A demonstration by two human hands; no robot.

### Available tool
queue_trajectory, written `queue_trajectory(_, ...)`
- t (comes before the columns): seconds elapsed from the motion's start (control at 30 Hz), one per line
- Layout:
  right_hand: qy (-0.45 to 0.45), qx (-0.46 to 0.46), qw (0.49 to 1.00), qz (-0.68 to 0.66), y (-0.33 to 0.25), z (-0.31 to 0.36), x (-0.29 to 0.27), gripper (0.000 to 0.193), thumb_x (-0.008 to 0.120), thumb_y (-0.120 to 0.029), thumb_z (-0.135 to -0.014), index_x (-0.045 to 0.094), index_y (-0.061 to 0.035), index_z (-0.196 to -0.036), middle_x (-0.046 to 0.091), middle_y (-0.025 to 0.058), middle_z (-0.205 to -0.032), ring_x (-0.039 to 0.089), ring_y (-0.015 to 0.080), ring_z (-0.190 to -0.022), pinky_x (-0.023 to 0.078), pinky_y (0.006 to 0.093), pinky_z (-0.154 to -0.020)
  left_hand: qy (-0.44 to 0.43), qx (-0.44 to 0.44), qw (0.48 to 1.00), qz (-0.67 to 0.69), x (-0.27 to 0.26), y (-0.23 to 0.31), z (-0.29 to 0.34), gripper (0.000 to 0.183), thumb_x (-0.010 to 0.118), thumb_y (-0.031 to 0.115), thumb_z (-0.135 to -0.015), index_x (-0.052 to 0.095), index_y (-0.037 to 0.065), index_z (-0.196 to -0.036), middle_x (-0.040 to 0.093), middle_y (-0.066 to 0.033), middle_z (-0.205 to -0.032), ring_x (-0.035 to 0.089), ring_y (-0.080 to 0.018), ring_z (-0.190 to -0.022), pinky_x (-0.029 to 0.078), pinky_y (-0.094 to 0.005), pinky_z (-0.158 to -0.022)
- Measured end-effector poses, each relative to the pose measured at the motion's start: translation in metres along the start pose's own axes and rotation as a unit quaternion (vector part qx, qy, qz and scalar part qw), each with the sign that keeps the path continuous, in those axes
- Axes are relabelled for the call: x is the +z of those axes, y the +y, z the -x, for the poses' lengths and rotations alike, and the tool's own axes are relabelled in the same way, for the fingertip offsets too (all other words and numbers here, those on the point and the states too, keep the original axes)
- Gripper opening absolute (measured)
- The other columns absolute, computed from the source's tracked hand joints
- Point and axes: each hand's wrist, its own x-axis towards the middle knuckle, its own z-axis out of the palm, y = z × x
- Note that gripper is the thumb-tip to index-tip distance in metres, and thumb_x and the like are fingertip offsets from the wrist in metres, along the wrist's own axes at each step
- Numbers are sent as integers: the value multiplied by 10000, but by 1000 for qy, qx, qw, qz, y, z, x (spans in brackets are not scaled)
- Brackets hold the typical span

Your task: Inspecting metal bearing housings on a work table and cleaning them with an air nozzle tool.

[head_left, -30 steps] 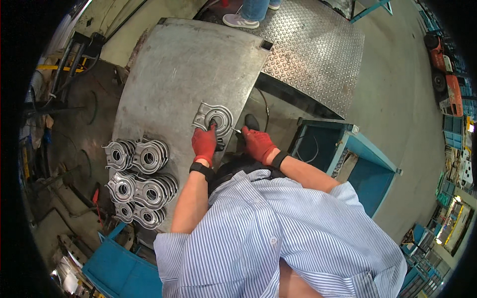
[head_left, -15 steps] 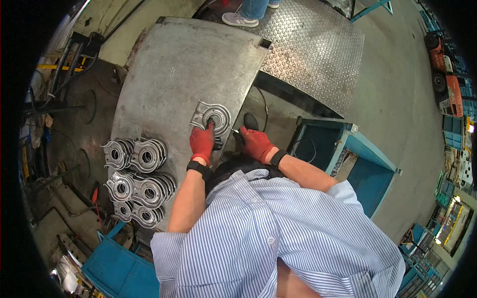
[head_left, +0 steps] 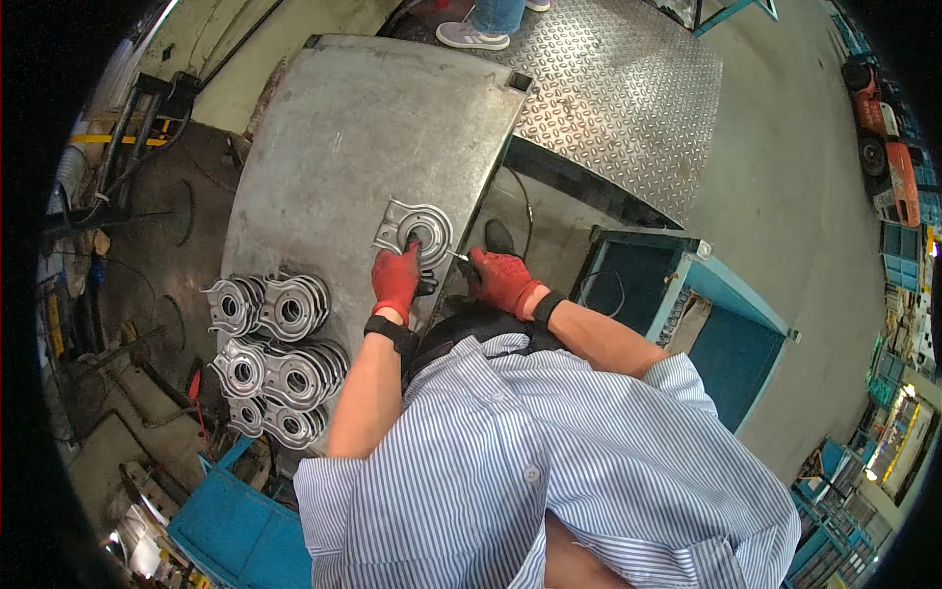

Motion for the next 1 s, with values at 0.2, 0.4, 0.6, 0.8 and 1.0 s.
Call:
queue_trajectory(0.2, 45, -6, 999, -20, -3, 3, -8, 451, 656, -207, -708, 480, -1, -1068, 607, 215, -836, 592, 389, -802, 470, 440, -686, -47, -11, 999, 22, 14, -24, -16, 622, 633, 516, -730, 589, -92, -856, 594, -293, -927, 564, -424, -922, 440, -457, -794)
queue_trajectory(0.4, 180, 78, 973, -124, 3, 8, -41, 496, 647, -189, -747, 489, 36, -1160, 612, 248, -927, 599, 388, -857, 475, 414, -741, -86, 48, 994, 37, 4, -21, -15, 595, 657, 485, -719, 605, -75, -913, 599, -289, -941, 574, -410, -925, 456, -440, -770)
queue_trajectory(0.6, 169, 104, 967, -158, 28, 18, -42, 388, 622, -193, -780, 508, 3, -1096, 615, 247, -849, 595, 412, -816, 473, 450, -686, -14, 15, 983, 180, -58, -48, -3, 485, 678, 404, -725, 633, -54, -880, 625, -266, -856, 611, -380, -856, 467, -435, -717)
queue_trajectory(0.8, 141, 77, 985, -67, 39, 21, -34, 454, 624, -228, -794, 488, 15, -1152, 607, 256, -908, 573, 419, -860, 451, 450, -743, 61, -62, 988, 126, -139, -127, -7, 532, 673, 410, -728, 611, -96, -877, 622, -274, -878, 608, -378, -893, 466, -422, -718)
queue_trajectory(1.0, 158, 10, 986, -45, 38, 9, -32, 421, 639, -207, -794, 499, -1, -1134, 609, 232, -855, 570, 401, -820, 435, 448, -712, 18, -102, 993, -52, -192, -186, -7, 509, 635, 424, -772, 623, -70, -899, 626, -253, -895, 584, -411, -897, 467, -423, -748)
